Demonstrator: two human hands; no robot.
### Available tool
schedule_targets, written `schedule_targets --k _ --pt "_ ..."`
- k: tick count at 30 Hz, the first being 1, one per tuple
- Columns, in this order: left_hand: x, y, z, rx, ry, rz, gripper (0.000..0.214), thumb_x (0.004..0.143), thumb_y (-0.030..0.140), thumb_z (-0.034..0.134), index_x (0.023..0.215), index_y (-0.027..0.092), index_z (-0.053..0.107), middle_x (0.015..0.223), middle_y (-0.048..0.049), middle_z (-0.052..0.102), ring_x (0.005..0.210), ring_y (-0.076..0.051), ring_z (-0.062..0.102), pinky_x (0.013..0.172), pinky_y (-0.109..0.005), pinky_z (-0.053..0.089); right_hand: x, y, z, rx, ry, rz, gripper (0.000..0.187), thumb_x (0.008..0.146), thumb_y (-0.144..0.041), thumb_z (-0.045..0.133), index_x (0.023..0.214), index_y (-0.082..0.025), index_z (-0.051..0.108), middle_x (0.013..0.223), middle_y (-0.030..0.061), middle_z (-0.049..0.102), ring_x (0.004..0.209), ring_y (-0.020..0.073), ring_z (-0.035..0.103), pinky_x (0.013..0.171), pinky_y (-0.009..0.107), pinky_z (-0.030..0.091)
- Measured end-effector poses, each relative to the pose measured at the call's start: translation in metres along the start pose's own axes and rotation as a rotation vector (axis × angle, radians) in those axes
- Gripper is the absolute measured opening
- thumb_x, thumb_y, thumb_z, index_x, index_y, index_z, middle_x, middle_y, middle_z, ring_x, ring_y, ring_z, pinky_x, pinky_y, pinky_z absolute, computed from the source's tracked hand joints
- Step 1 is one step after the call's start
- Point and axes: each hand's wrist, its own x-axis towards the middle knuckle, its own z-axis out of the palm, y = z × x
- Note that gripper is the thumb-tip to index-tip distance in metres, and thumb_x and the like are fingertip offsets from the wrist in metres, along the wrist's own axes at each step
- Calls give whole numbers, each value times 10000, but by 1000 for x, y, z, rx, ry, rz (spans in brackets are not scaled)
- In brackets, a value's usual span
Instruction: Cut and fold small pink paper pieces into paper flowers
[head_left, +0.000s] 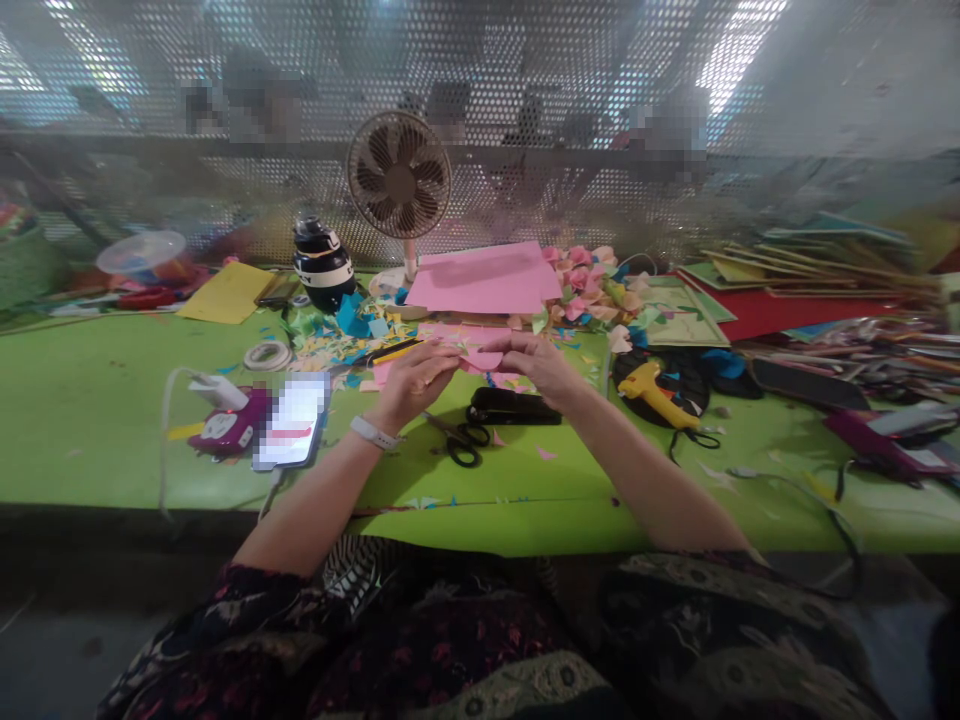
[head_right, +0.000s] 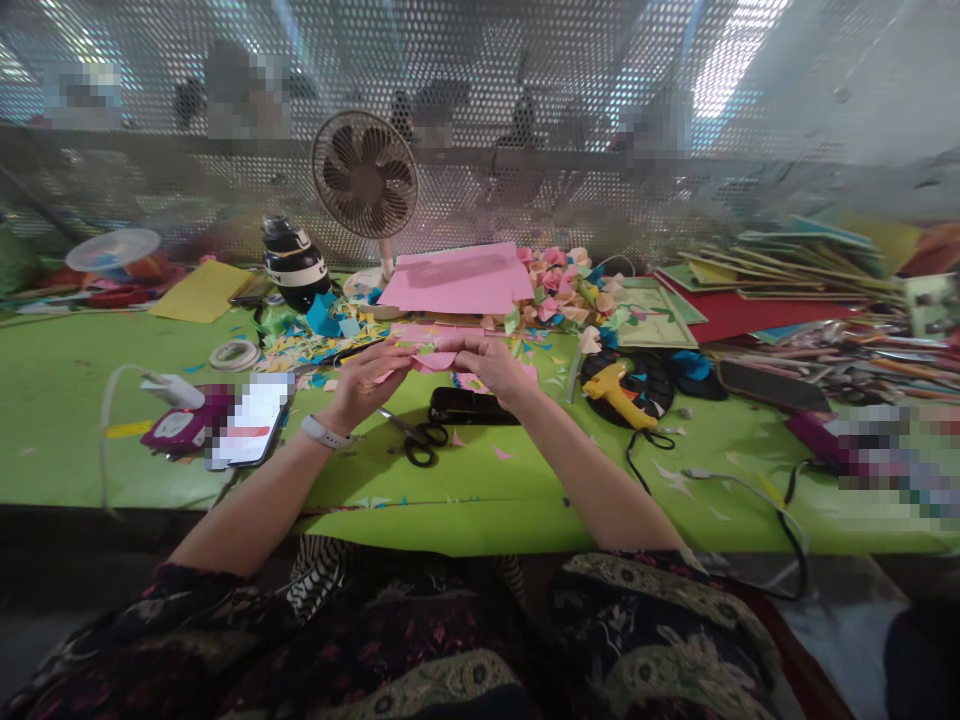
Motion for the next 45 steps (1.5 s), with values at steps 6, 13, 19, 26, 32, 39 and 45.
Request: schedule_targets --k 6,13,19,26,32,39,45 --pt "1 8 -1 -64 -35 -126 123 868 175 650 968 179 722 1024 -87 780 971 -192 739 968 -419 585 3 8 1 -61 37 -105 151 682 -223 725 825 -193 765 835 16 753 761 139 670 816 318 552" --pt "7 15 2 -202 30 -332 68 903 227 666 948 175 664 851 -42 757 802 -151 734 805 -312 592 0 10 5 -243 51 -293 138 727 -260 697 833 -196 759 835 22 736 779 167 649 779 318 532" --pt "2 5 7 -163 4 -390 393 847 185 705 1226 158 606 910 -59 730 787 -138 698 769 -275 570 -6 11 10 -393 125 -441 165 791 -237 619 858 -222 768 897 45 741 859 200 656 846 358 524" --pt "-1 -2 7 -72 -19 -292 244 862 82 633 1033 204 757 891 -53 745 833 -161 683 761 -305 570 -8 15 10 -615 89 -551 247 846 -181 569 973 -243 772 1009 60 750 933 225 657 895 401 508" --pt "-4 -3 9 -50 -12 -258 212 876 125 656 1025 218 776 839 -43 731 759 -145 671 686 -270 554 -8 21 7 -926 107 -739 336 917 -128 496 1076 -252 766 996 84 738 962 259 622 886 432 488" --pt "-2 3 8 18 23 -199 180 905 147 631 1013 208 762 869 -41 735 786 -139 682 721 -263 555 -11 19 7 -1041 199 -820 324 948 -141 495 1062 -252 777 938 90 711 931 266 585 847 435 485" --pt "-3 -1 3 48 -71 -141 241 930 161 588 1123 204 727 972 -68 747 883 -163 697 794 -299 571 -9 23 7 -1049 123 -772 379 926 -99 479 1133 -255 755 995 92 704 957 267 588 873 432 478"
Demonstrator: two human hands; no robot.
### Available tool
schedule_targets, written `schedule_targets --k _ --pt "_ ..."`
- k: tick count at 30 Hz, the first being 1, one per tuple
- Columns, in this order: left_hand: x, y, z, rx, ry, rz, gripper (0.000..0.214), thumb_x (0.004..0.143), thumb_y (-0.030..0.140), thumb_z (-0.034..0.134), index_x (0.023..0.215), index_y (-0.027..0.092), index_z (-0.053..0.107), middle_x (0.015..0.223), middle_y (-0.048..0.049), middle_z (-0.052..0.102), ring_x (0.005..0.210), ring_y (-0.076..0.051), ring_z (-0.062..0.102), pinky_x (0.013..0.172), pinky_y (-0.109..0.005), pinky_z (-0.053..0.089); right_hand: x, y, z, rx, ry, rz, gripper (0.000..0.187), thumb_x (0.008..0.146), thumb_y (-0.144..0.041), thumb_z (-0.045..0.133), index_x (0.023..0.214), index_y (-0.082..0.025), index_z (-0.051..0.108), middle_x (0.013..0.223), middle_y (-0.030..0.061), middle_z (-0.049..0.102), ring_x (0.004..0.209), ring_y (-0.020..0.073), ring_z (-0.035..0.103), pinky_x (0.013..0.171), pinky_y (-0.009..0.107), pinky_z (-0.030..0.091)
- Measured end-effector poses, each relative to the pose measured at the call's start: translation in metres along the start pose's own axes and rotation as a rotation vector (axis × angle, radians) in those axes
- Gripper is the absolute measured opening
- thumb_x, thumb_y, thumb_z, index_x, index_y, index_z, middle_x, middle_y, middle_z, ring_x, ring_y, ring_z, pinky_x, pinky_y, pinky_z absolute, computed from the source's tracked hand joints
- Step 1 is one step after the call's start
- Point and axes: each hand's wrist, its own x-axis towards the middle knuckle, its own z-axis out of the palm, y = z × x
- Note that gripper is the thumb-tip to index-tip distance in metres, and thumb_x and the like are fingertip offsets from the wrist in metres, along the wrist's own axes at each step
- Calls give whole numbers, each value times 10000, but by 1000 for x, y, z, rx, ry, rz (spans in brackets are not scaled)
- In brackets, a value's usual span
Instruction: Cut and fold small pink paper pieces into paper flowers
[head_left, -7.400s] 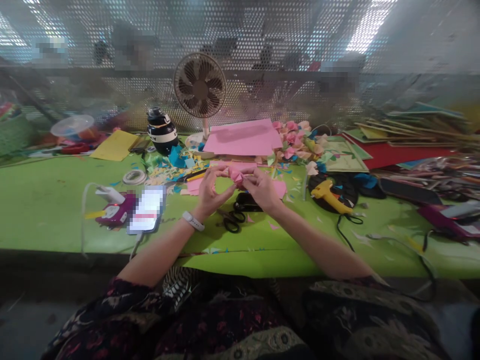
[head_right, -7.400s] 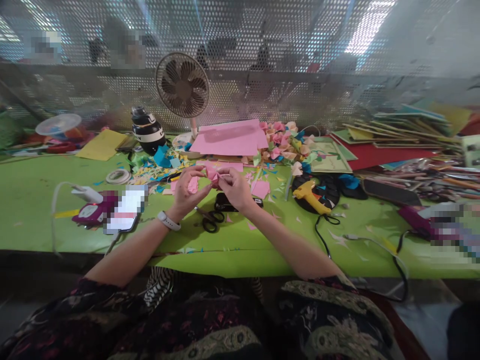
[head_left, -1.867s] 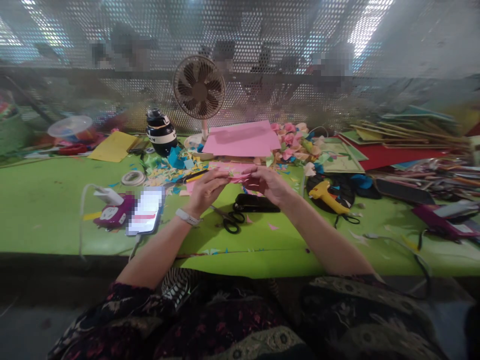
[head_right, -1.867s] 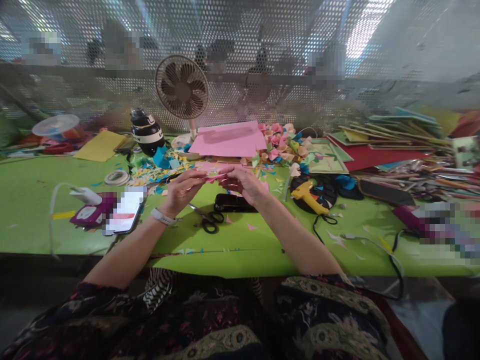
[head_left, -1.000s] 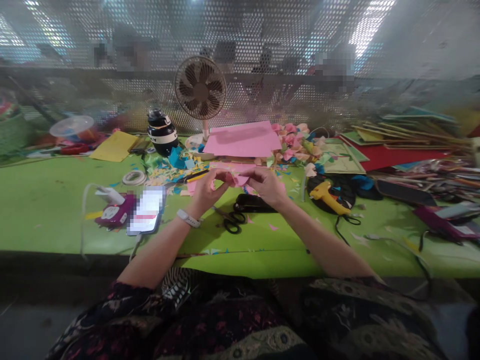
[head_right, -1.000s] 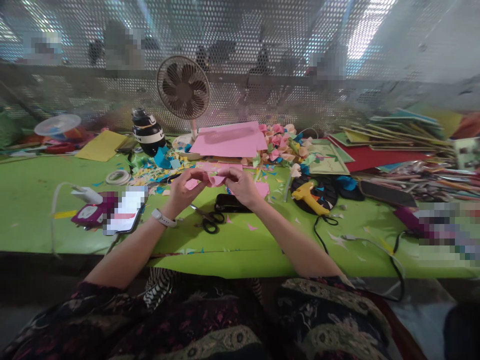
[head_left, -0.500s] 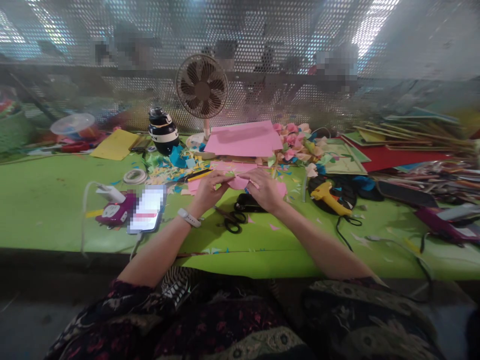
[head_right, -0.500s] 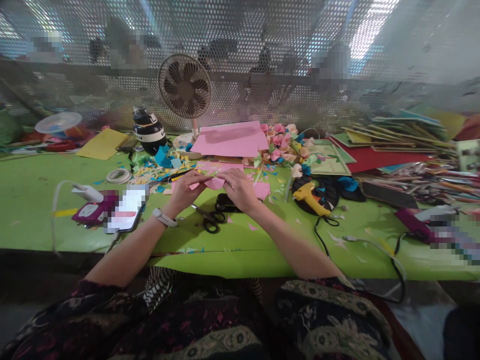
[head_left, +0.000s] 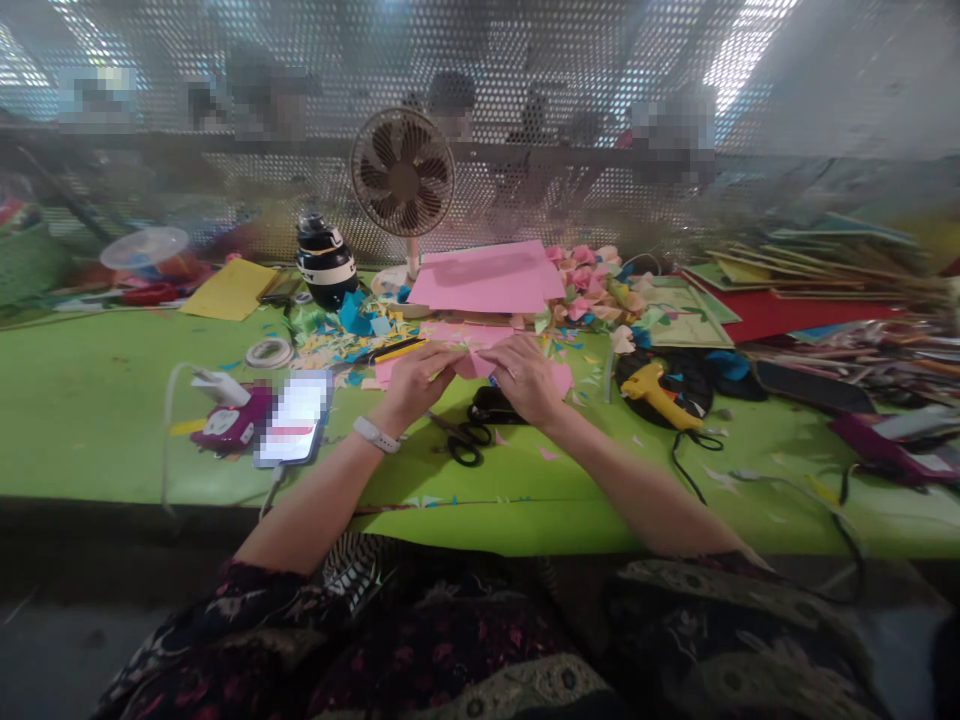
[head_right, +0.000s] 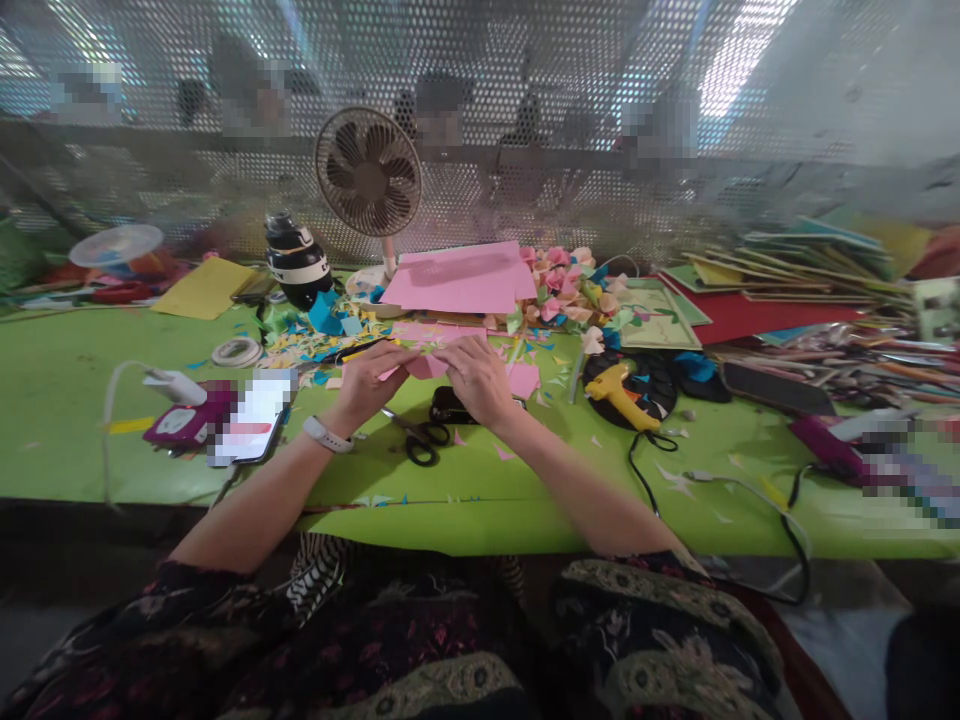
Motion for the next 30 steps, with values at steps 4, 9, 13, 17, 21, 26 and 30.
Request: schedule_targets --k 4,9,13,17,21,26,30 --pt "-2 -1 -1 60 -43 15 224 963 218 557 1097 199 736 938 -71 745 856 -164 698 780 -297 572 -1 1 3 -61 -25 -28 407 910 -76 481 1162 -259 743 1074 95 700 1002 269 581 912 433 462" --pt "0 5 -1 114 -39 14 216 978 230 532 1020 185 739 882 -75 729 797 -159 681 726 -278 559 -1 0 4 -151 28 -62 368 920 -91 501 1097 -275 765 1020 86 697 979 265 570 862 420 458" --pt "1 6 -2 157 -39 40 224 989 231 514 1045 170 722 870 -76 714 782 -160 664 709 -273 549 -2 -2 7 -224 74 -86 361 929 -93 488 1073 -268 768 992 88 694 953 262 568 833 408 456" --pt "-1 5 -1 255 -115 87 255 994 244 503 1124 183 714 882 -80 703 810 -181 663 746 -305 543 -2 -1 9 -251 78 -138 344 938 -100 486 1068 -257 763 954 86 687 924 258 555 816 397 444" --pt "-2 6 0 315 -90 124 255 996 229 497 1124 182 712 884 -75 699 812 -186 662 757 -313 534 -2 -1 10 -233 57 -129 354 951 -92 458 1092 -239 748 939 92 670 923 257 538 819 390 421" --pt "-1 9 -1 325 -72 97 273 1012 252 470 1113 152 703 891 -90 696 817 -189 650 759 -313 522 -1 -4 9 -261 -9 -104 333 956 -100 457 1124 -218 719 963 102 673 934 265 529 823 400 402" --pt "0 11 -3 340 -120 87 272 1016 246 458 1101 153 699 887 -88 690 813 -187 640 764 -321 513 -2 -7 9 -323 -13 -106 294 955 -78 447 1028 -182 712 924 102 677 883 252 529 785 382 389"
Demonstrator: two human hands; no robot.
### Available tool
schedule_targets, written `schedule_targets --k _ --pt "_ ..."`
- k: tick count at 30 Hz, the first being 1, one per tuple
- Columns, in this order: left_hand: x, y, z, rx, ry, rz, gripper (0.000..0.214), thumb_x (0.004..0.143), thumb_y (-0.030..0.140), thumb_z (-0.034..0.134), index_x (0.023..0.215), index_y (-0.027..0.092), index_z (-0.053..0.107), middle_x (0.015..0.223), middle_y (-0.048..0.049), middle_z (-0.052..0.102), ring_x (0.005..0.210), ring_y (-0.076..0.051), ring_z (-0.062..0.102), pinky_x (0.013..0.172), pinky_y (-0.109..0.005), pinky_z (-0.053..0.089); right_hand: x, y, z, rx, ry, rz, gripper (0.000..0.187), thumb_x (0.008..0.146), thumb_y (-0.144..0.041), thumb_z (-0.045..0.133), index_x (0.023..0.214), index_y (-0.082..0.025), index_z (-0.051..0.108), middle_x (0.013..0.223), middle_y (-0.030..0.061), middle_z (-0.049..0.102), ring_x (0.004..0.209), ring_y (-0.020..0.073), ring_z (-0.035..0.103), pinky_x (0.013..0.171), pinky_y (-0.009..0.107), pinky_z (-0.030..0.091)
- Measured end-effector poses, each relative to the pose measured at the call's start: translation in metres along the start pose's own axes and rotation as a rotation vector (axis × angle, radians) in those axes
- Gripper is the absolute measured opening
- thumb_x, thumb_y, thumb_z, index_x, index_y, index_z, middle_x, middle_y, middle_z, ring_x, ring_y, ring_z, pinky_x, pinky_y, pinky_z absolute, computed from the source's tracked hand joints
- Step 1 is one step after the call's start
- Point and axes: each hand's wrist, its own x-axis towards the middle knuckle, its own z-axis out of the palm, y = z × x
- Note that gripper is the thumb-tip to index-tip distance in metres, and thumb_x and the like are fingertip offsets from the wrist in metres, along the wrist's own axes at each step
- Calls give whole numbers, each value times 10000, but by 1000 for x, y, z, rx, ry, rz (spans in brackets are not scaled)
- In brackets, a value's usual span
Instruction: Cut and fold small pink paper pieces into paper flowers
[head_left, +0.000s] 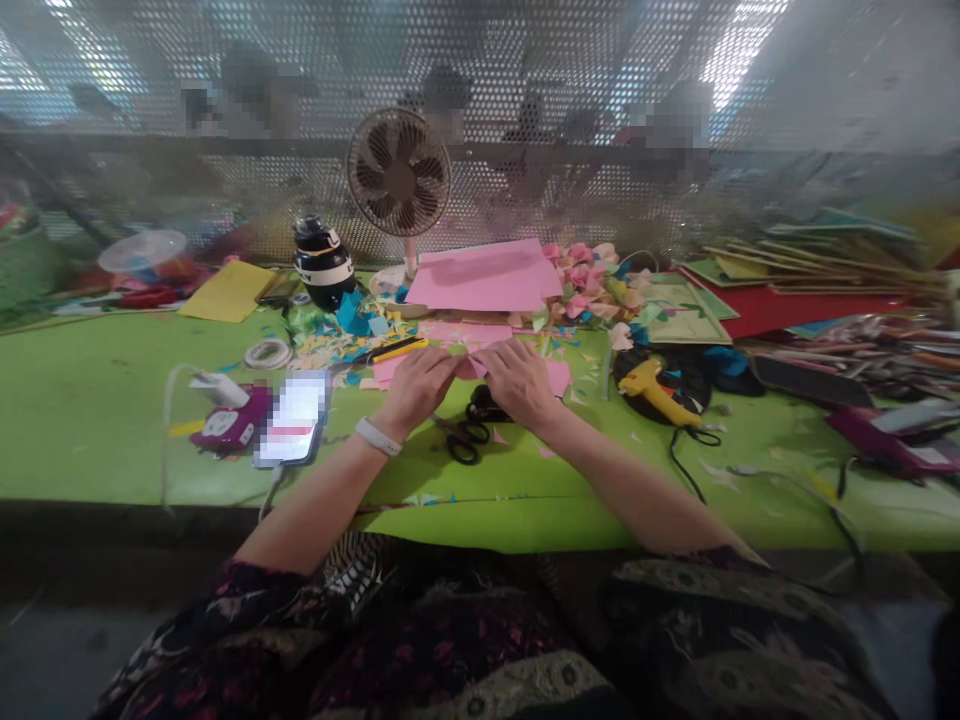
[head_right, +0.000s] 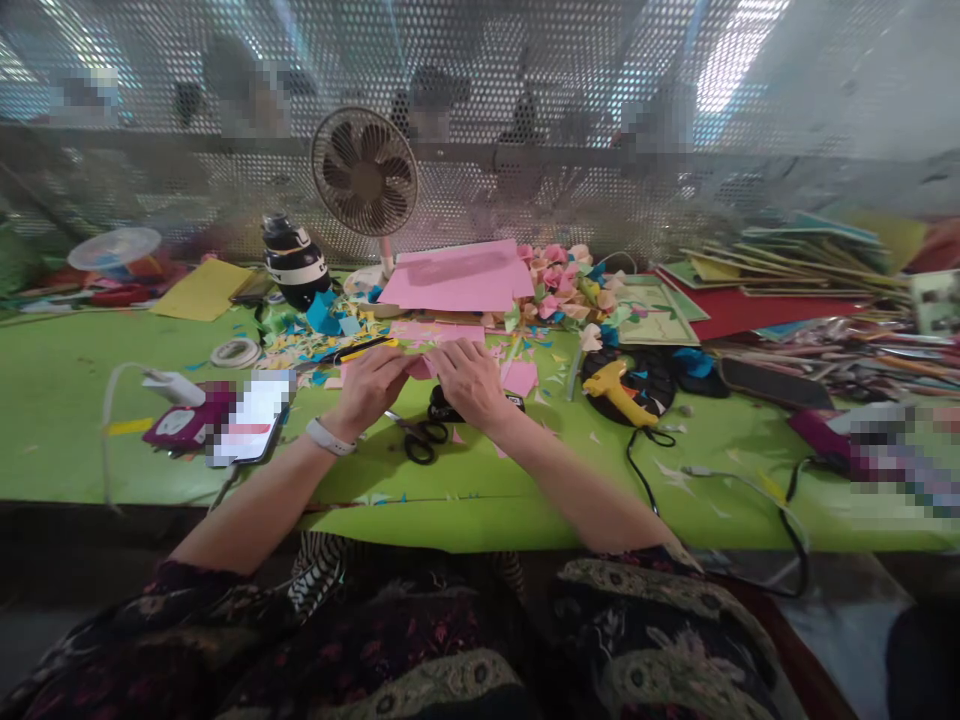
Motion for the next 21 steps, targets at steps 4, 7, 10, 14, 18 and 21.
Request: schedule_targets --k 4,7,10,14,18,21 --pt "1 0 -1 8 67 50 242 998 218 483 1074 148 701 870 -89 688 804 -193 631 762 -332 504 2 1 -1 75 27 35 287 938 -66 441 999 -178 699 892 93 677 864 248 544 760 361 402" --pt "1 -2 -1 -7 89 36 232 995 219 488 1053 164 706 889 -88 695 823 -194 635 788 -338 501 4 4 -2 142 38 27 314 917 -47 429 1003 -191 695 894 84 680 863 245 552 762 355 412" --pt "1 -3 0 -24 59 21 238 998 235 486 1048 173 711 883 -84 695 827 -192 639 783 -335 494 4 6 -3 110 45 -11 308 912 -50 436 984 -189 701 881 90 682 852 252 547 757 362 405" --pt "1 -1 1 -38 46 -45 262 1004 260 467 1016 182 717 873 -78 697 823 -189 640 785 -333 490 4 4 -3 134 41 20 283 920 -64 442 971 -184 694 884 96 683 865 253 559 766 359 410" --pt "1 3 1 -22 50 -87 256 1000 268 480 991 185 722 862 -73 709 823 -187 645 785 -325 486 3 -1 -4 195 6 97 217 957 -148 456 964 -172 671 895 107 685 849 256 572 761 362 424" --pt "1 8 1 -13 81 -88 251 995 269 488 1003 170 718 872 -85 716 828 -192 653 779 -326 487 3 -7 -5 220 5 129 232 988 -214 436 967 -180 664 905 109 684 850 253 577 768 363 435"
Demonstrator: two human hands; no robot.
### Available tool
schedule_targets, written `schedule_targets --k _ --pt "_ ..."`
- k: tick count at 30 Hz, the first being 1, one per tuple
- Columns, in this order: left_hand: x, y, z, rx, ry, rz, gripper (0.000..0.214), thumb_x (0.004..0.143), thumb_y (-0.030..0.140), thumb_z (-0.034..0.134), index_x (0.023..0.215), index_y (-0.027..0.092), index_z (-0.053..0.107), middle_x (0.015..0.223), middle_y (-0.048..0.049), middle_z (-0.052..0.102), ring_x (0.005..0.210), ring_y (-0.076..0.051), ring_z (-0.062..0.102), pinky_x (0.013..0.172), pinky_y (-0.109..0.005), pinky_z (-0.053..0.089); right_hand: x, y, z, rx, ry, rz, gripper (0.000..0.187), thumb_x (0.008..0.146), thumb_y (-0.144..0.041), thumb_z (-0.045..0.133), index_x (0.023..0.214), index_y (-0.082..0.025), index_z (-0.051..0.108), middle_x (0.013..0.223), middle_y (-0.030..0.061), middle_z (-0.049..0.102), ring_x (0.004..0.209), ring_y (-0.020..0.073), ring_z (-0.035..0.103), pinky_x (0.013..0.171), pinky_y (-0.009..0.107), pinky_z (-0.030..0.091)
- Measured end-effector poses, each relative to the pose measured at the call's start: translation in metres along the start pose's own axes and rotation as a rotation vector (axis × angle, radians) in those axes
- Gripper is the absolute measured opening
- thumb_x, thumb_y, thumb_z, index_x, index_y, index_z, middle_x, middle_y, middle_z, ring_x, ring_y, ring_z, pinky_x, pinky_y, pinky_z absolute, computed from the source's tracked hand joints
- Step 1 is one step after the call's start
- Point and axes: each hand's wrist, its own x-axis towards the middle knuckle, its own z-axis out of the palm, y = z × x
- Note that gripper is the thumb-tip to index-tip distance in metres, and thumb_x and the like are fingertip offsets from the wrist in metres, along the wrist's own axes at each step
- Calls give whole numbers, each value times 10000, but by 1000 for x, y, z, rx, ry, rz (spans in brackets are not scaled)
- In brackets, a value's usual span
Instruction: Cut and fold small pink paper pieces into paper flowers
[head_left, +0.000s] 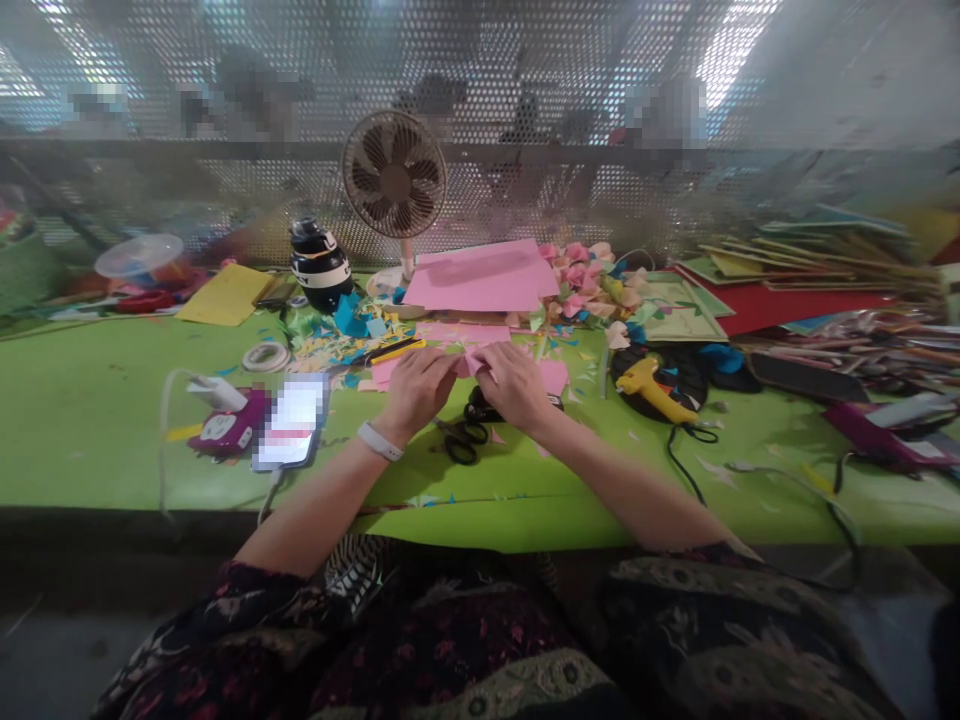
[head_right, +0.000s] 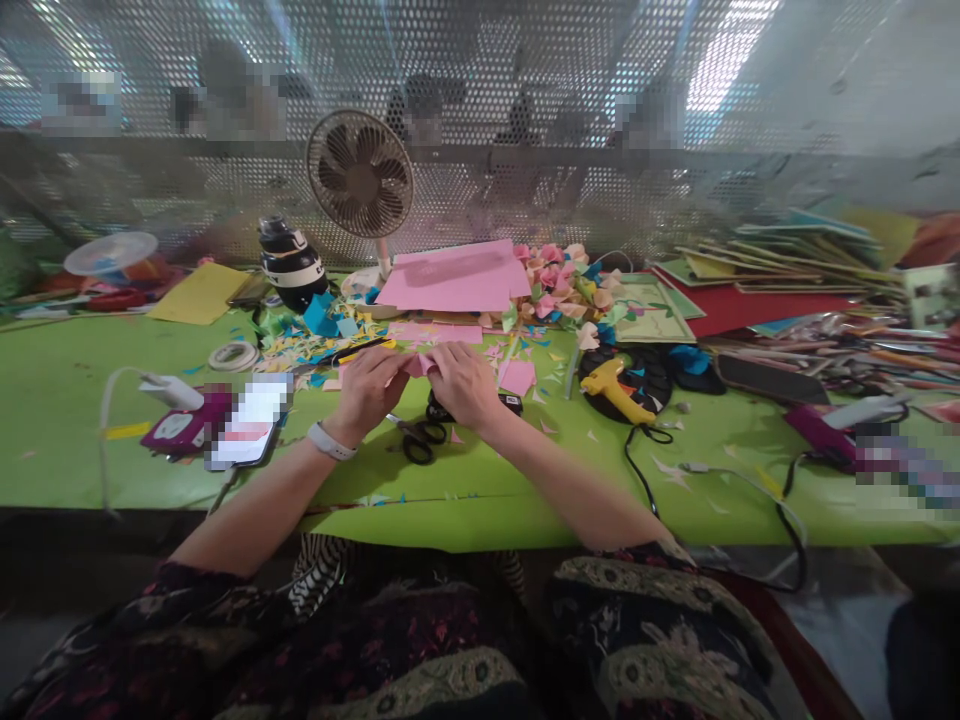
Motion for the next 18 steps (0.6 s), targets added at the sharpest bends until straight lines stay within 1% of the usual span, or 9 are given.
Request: schedule_targets --k 5,10,14,18 --pt "-1 6 1 -63 10 -71 253 991 272 487 1029 154 707 897 -99 722 841 -201 654 771 -330 492 -1 -5 5 102 28 50 233 984 -232 448 1034 -192 672 958 107 705 884 253 607 796 372 470" --pt "-1 9 5 -124 35 -162 219 980 272 513 979 179 711 888 -81 716 827 -191 644 775 -320 503 -3 -7 11 215 37 74 221 955 -183 491 1047 -210 691 980 91 726 915 232 639 829 352 493" --pt "-2 9 7 -118 58 -198 220 983 281 517 1009 186 714 909 -78 713 857 -195 646 801 -338 512 -3 -11 12 298 55 95 246 942 -175 498 1056 -204 714 958 90 737 896 228 656 823 353 512" --pt "-2 8 7 -135 82 -203 236 987 291 518 1045 185 720 982 -94 720 933 -208 657 850 -363 533 -3 -10 13 363 72 124 286 923 -168 495 1069 -220 736 1001 82 753 926 230 672 854 364 524"
